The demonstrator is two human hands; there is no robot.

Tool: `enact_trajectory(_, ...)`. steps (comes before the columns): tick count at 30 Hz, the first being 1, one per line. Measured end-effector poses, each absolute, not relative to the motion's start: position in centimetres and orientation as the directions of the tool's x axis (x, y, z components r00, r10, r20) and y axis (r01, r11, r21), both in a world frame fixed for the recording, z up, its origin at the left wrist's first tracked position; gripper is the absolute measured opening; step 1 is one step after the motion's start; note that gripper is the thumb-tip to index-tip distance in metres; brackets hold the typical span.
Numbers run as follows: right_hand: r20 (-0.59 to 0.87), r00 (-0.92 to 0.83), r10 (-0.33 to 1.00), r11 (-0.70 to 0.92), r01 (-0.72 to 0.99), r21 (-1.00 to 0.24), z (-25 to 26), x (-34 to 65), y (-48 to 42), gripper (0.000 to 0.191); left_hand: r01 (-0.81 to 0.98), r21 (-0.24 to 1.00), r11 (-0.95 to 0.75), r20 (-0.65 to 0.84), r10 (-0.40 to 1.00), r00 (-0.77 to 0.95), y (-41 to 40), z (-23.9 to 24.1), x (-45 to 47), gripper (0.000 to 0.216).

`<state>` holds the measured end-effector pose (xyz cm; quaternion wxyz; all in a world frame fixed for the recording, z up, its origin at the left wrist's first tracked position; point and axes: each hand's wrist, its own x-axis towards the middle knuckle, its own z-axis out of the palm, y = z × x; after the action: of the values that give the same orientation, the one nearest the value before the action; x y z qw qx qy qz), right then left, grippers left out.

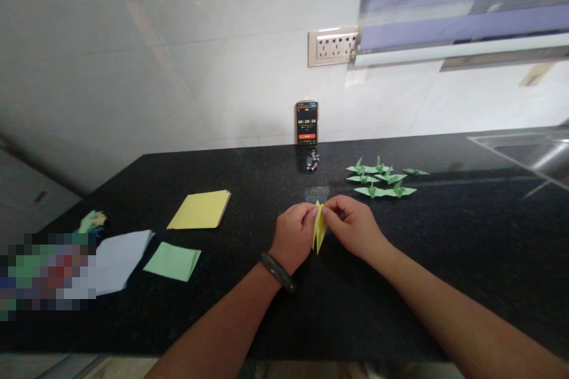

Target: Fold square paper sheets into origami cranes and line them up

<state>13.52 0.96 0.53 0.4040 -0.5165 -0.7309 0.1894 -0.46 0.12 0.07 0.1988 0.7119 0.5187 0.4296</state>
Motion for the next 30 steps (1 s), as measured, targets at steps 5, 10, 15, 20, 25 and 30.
enact_trajectory(5, 0.438, -0.179, 0.881, 0.443, 0.635, -0.632, 0.66, 13.53, 0.82, 0.019, 0.594, 0.688, -0.416, 0.435, 0.892, 0.121, 0.19, 0.01, -0.54, 0.023)
enact_trajectory(10, 0.449, -0.184, 0.874, 0.451, 0.652, -0.61, 0.68, 13.51, 0.82, 0.022, 0.59, 0.672, -0.448, 0.465, 0.875, 0.135, 0.17, -0.05, -0.59, 0.022)
enact_trajectory(15, 0.485, -0.186, 0.854, 0.469, 0.677, -0.567, 0.66, 13.46, 0.79, 0.019, 0.582, 0.679, -0.448, 0.455, 0.878, 0.145, 0.22, -0.05, -0.6, 0.023)
enact_trajectory(20, 0.533, -0.209, 0.82, 0.512, 0.685, -0.518, 0.61, 13.44, 0.65, 0.016, 0.603, 0.665, -0.441, 0.453, 0.88, 0.145, 0.21, -0.21, -0.5, 0.022)
enact_trajectory(25, 0.55, -0.204, 0.81, 0.511, 0.706, -0.49, 0.66, 13.35, 0.47, 0.015, 0.638, 0.64, -0.428, 0.464, 0.877, 0.122, 0.11, -0.14, -0.42, 0.021)
enact_trajectory(30, 0.54, -0.195, 0.818, 0.488, 0.733, -0.474, 0.69, 13.24, 0.47, 0.015, 0.642, 0.645, -0.415, 0.477, 0.875, 0.086, 0.09, -0.15, -0.41, 0.021)
